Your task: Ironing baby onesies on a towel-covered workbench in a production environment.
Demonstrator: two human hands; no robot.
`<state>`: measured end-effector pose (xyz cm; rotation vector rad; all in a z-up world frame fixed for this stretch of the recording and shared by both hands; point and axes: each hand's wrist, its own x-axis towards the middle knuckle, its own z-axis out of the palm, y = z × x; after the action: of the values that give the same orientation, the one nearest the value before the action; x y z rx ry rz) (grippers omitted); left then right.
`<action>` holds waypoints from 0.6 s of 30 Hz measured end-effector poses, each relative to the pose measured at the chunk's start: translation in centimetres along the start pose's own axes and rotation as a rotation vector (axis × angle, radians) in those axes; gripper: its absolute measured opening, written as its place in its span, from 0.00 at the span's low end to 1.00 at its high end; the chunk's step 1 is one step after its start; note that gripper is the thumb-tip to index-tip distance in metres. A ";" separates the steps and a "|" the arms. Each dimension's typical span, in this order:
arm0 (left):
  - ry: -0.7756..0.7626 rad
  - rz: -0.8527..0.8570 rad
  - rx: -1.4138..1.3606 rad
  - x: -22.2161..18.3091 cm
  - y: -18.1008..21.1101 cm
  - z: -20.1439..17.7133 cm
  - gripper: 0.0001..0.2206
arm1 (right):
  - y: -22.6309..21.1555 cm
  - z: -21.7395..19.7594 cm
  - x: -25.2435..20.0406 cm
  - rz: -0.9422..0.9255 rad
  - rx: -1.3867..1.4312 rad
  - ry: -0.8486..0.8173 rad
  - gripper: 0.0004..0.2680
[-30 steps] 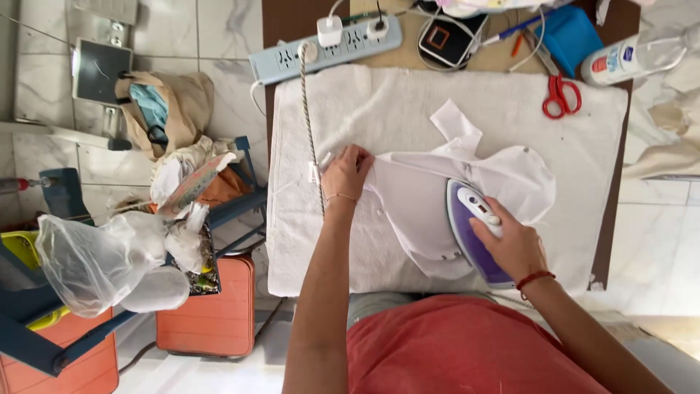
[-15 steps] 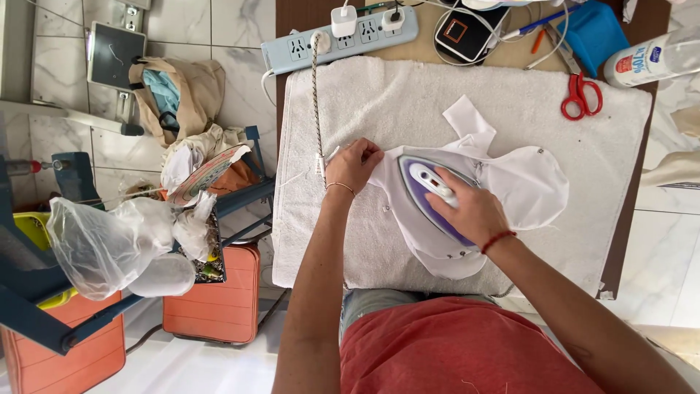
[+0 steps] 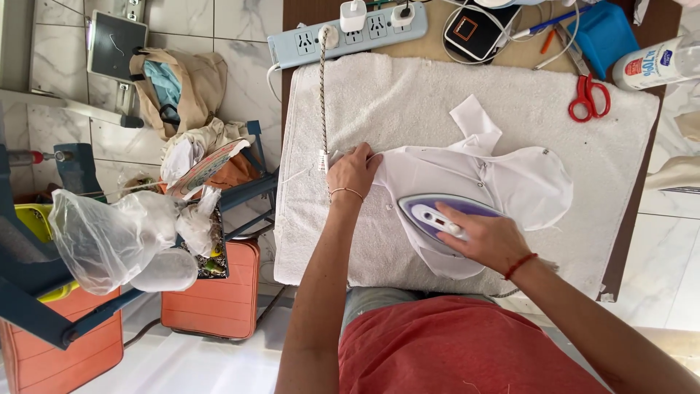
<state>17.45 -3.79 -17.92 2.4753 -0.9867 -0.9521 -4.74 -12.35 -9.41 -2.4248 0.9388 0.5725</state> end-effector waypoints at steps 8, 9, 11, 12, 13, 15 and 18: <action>0.028 -0.016 -0.011 -0.3 0.4 0.0 0.11 | -4.2 -3.3 2.1 0.398 0.463 -0.051 0.22; 0.038 -0.013 -0.012 -0.1 0.5 -0.1 0.11 | -3.7 -3.1 1.5 0.391 0.461 -0.043 0.22; 0.020 -0.030 -0.028 -0.4 0.3 -0.1 0.10 | -2.7 -2.4 0.1 0.374 0.430 -0.100 0.21; 0.026 -0.039 -0.030 -0.2 0.3 -0.2 0.10 | -2.2 -1.8 0.3 0.365 0.426 -0.105 0.21; 0.032 -0.036 -0.038 -0.2 0.2 -0.1 0.10 | -1.8 -1.1 0.3 0.326 0.406 -0.102 0.20; 0.033 -0.029 -0.045 0.0 0.0 0.3 0.11 | -1.9 -0.2 1.1 0.293 0.388 -0.099 0.20; 0.036 -0.029 -0.034 0.6 -0.3 0.9 0.11 | -4.3 -0.9 3.7 0.245 0.372 -0.022 0.20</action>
<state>17.30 -4.00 -18.99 2.4760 -0.9176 -0.9226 0.96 -11.93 -9.46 -1.9861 1.2232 0.4586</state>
